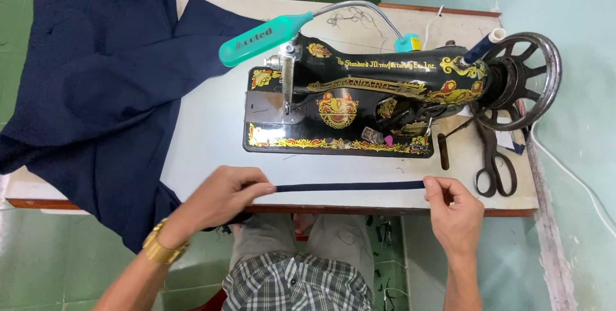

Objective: A person uses a sewing machine to sew a fabric strip, then measures and cuts it into smaller loops using a ruler and scissors.

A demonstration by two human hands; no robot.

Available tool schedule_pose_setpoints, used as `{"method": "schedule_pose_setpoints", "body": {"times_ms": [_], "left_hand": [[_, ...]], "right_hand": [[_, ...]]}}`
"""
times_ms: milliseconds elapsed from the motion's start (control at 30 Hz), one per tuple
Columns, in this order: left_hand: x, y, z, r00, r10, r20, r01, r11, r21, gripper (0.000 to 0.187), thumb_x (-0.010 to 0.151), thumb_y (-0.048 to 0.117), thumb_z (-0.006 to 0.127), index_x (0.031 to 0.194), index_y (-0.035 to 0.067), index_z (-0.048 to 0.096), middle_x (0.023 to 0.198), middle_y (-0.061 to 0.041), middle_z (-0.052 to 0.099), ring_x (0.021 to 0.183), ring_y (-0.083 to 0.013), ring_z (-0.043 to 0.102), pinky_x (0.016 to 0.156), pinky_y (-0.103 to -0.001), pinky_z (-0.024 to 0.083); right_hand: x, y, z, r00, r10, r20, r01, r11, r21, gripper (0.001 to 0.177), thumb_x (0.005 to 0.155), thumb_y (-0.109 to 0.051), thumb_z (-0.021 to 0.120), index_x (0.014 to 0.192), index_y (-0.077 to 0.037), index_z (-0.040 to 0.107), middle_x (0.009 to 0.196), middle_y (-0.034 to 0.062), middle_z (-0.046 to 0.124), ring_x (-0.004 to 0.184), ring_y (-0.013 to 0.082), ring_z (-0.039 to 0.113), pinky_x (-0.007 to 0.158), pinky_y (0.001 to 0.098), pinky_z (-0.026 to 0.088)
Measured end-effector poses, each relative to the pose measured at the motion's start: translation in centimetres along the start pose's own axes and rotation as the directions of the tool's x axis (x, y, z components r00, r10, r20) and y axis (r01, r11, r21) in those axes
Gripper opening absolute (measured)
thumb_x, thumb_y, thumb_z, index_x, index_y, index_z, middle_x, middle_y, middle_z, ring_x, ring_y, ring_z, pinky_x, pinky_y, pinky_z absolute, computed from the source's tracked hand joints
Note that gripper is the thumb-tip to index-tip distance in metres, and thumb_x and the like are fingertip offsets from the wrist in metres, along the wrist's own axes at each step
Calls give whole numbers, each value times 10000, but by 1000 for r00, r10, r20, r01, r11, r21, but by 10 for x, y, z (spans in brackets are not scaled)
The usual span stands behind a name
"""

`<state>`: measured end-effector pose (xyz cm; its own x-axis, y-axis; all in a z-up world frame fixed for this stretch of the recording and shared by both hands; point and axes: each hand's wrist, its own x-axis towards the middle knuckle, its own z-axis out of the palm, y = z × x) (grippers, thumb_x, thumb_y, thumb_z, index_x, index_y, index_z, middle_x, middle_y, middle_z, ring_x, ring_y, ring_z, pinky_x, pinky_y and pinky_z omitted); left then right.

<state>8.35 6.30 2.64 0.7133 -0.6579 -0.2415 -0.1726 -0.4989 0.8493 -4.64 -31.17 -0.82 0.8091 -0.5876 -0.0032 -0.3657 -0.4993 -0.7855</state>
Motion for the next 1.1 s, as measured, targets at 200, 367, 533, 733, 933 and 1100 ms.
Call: {"method": "schedule_pose_setpoints", "body": {"times_ms": [200,367,533,733,933,1100], "left_hand": [[-25,-8,-39,912,-392,-125,405,907,114,203,939,276,705,916,121,834,623,-113,742,649,-226,630,710,-379,545],[-45,-47,-52,834,-505,-223,543,823,165,239,985,284,630,887,129,783,754,13,684,718,-139,531,758,-276,405],[-53,-45,-53,837,-430,-339,513,832,211,230,968,255,611,1026,135,799,1019,49,809,947,-147,703,876,-317,490],[-54,-41,-51,831,-386,-402,515,806,291,254,973,284,594,1136,153,740,1111,33,778,989,-193,710,866,-379,519],[-73,-71,-50,839,-132,-528,422,771,477,209,970,268,609,1088,158,741,1122,39,752,1011,-224,667,833,-410,474],[-122,-82,-49,603,348,-718,400,647,650,189,985,122,690,1169,84,710,1178,-59,692,1013,-277,612,814,-414,466]], "right_hand": [[4,47,22,910,-401,-105,382,909,-167,165,1061,-164,727,929,-94,799,677,80,657,636,233,621,695,312,476],[3,63,32,886,-445,-133,397,873,-282,134,1006,-244,747,972,-122,792,896,-22,695,874,167,608,940,409,391],[1,58,37,872,-452,-186,399,878,-265,83,985,-204,798,971,-122,804,890,-18,688,817,154,595,964,399,392],[4,60,40,835,-508,-213,439,847,-298,88,1002,-194,805,992,-108,793,885,10,688,783,162,610,905,385,430],[5,86,39,802,-558,-215,471,811,-346,234,1060,-170,824,1196,16,781,867,63,642,771,218,543,882,432,460],[31,135,58,790,-558,-252,501,826,-259,267,1168,56,887,1321,242,771,893,253,628,691,253,478,613,390,433]]}}
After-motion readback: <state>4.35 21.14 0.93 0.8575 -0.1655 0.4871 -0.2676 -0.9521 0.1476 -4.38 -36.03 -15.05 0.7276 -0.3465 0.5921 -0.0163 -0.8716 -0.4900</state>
